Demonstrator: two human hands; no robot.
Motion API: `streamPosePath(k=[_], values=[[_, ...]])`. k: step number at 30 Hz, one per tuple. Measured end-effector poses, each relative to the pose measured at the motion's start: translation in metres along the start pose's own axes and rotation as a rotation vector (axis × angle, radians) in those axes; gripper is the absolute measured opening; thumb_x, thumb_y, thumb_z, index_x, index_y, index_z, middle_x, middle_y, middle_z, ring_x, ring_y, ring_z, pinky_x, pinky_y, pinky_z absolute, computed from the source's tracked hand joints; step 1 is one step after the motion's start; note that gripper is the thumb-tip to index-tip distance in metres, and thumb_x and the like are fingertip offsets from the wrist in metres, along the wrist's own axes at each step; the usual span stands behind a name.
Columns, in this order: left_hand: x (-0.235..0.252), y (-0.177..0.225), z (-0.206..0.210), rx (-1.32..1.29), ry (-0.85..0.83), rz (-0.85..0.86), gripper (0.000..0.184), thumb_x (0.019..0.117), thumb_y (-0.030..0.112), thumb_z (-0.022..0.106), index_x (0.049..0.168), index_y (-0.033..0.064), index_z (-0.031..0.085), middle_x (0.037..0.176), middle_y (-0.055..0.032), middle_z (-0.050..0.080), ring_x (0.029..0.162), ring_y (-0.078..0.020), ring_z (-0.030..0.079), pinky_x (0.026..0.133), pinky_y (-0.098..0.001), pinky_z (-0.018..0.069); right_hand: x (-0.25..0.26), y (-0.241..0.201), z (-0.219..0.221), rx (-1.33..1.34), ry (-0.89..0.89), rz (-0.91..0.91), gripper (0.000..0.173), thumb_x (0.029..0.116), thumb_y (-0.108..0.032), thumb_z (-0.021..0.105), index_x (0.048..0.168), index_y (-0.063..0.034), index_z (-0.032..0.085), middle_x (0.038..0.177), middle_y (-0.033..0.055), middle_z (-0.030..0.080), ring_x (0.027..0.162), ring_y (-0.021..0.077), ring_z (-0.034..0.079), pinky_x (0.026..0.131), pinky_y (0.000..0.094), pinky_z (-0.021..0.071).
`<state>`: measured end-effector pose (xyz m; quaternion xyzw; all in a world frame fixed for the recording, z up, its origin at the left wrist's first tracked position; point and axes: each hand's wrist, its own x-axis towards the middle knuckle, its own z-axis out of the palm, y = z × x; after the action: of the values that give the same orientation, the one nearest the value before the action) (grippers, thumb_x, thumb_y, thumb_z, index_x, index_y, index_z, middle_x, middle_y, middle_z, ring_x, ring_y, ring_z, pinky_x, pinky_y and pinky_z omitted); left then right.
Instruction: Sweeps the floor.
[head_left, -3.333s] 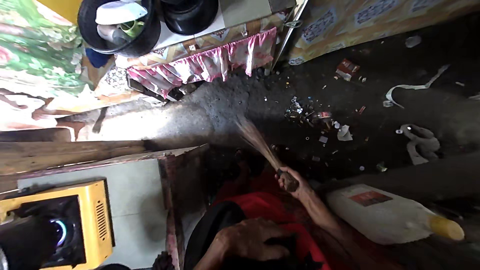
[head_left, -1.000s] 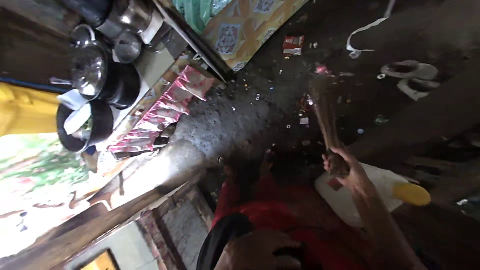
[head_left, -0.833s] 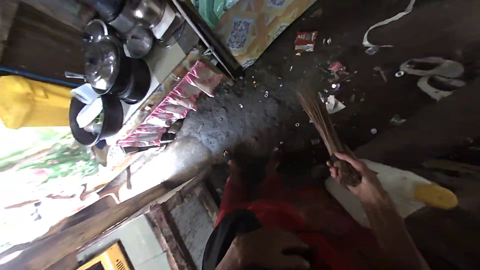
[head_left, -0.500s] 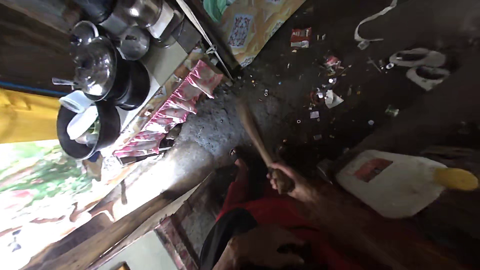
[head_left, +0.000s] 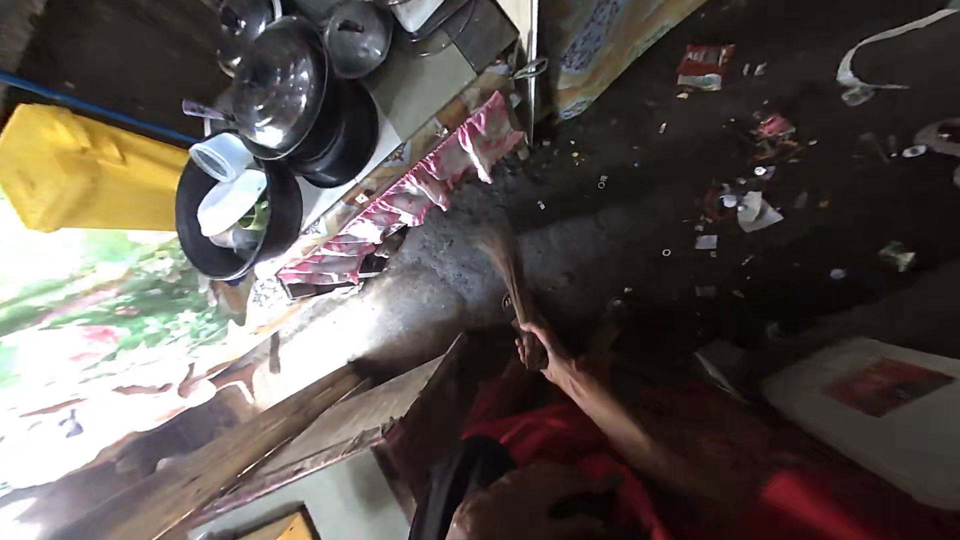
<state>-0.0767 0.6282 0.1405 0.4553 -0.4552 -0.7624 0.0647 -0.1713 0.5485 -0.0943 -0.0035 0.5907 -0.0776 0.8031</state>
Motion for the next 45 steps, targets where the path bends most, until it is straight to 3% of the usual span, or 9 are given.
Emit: streamPosePath(k=[3,6,10,15,18,21,32,38,45], values=[[-0.003,-0.007,-0.006,-0.043,-0.048,0.098,0.040,0.1042,0.019,0.058,0.139,-0.0005,0.060,0.137,-0.0204,0.063,0.131,-0.0301,0.058,0.115,-0.0456,0.0406,-0.078,0.017,0.021,0.010,0.061,0.056,0.024,0.1051,-0.018,0.053,0.126,-0.0069,0.049,0.077,0.0064,0.059,0.057,0.0143,0.061,0.051,0.0282,0.0549],[-0.005,-0.011,-0.011,-0.067,-0.074,0.115,0.040,0.1043,0.020,0.057,0.137,-0.0019,0.061,0.136,-0.0214,0.063,0.131,-0.0310,0.058,0.115,-0.0470,0.0405,-0.108,0.033,0.025,-0.158,-0.013,0.051,0.052,0.1042,-0.013,0.055,0.150,-0.0104,0.032,0.086,0.0095,0.060,0.062,0.0163,0.063,0.055,0.0305,0.0566],[-0.011,-0.016,-0.012,-0.046,-0.008,0.134,0.039,0.1033,0.019,0.059,0.137,-0.0009,0.062,0.135,-0.0197,0.064,0.130,-0.0284,0.059,0.114,-0.0430,0.0418,-0.052,0.032,0.024,-0.518,-0.085,0.119,0.081,0.0994,-0.018,0.064,0.164,-0.0268,0.016,0.106,0.0141,0.060,0.071,0.0187,0.061,0.060,0.0344,0.0535],[-0.023,-0.031,-0.014,-0.106,0.032,0.037,0.037,0.1037,0.018,0.059,0.135,-0.0003,0.063,0.134,-0.0200,0.065,0.129,-0.0303,0.059,0.114,-0.0458,0.0419,0.050,-0.001,0.022,-0.842,0.038,-0.093,0.087,0.0911,-0.017,0.072,0.164,-0.0173,0.024,0.127,0.0235,0.060,0.088,0.0277,0.064,0.078,0.0454,0.0548],[-0.026,-0.040,-0.014,-0.135,0.016,0.029,0.039,0.1043,0.021,0.057,0.137,0.0010,0.062,0.136,-0.0190,0.064,0.131,-0.0305,0.057,0.115,-0.0474,0.0404,0.049,0.004,0.013,-0.896,0.024,-0.192,0.088,0.0918,-0.016,0.072,0.164,-0.0179,0.022,0.153,0.0233,0.045,0.112,0.0349,0.064,0.092,0.0511,0.0543],[-0.026,-0.041,-0.016,-0.161,0.016,0.065,0.039,0.1041,0.022,0.057,0.137,0.0017,0.062,0.137,-0.0184,0.063,0.131,-0.0296,0.058,0.115,-0.0473,0.0406,0.008,0.028,0.008,-0.937,-0.027,-0.142,0.087,0.0964,-0.018,0.068,0.166,-0.0241,0.016,0.157,0.0225,0.040,0.102,0.0339,0.067,0.083,0.0507,0.0569],[-0.033,-0.047,-0.019,-0.178,0.054,0.071,0.040,0.1043,0.022,0.057,0.137,-0.0001,0.062,0.136,-0.0199,0.063,0.131,-0.0311,0.057,0.115,-0.0482,0.0398,0.050,0.001,0.037,-0.708,0.096,-0.069,0.085,0.0941,-0.014,0.069,0.164,-0.0198,0.021,0.124,0.0202,0.059,0.082,0.0234,0.061,0.068,0.0400,0.0536],[-0.028,-0.049,-0.021,-0.187,0.008,0.097,0.042,0.1047,0.024,0.057,0.141,0.0020,0.059,0.141,-0.0185,0.061,0.136,-0.0302,0.054,0.117,-0.0472,0.0372,-0.036,0.036,0.059,-0.478,0.087,-0.015,0.082,0.1007,-0.017,0.063,0.165,-0.0262,0.013,0.115,0.0178,0.061,0.075,0.0217,0.064,0.061,0.0362,0.0560],[-0.024,-0.044,-0.023,-0.170,-0.025,0.098,0.042,0.1051,0.025,0.056,0.140,0.0014,0.059,0.141,-0.0189,0.060,0.135,-0.0299,0.054,0.117,-0.0462,0.0377,-0.021,0.014,0.043,-0.328,-0.020,0.165,0.042,0.1032,-0.022,0.056,0.144,-0.0152,0.046,0.088,0.0095,0.064,0.060,0.0150,0.061,0.051,0.0278,0.0518]])
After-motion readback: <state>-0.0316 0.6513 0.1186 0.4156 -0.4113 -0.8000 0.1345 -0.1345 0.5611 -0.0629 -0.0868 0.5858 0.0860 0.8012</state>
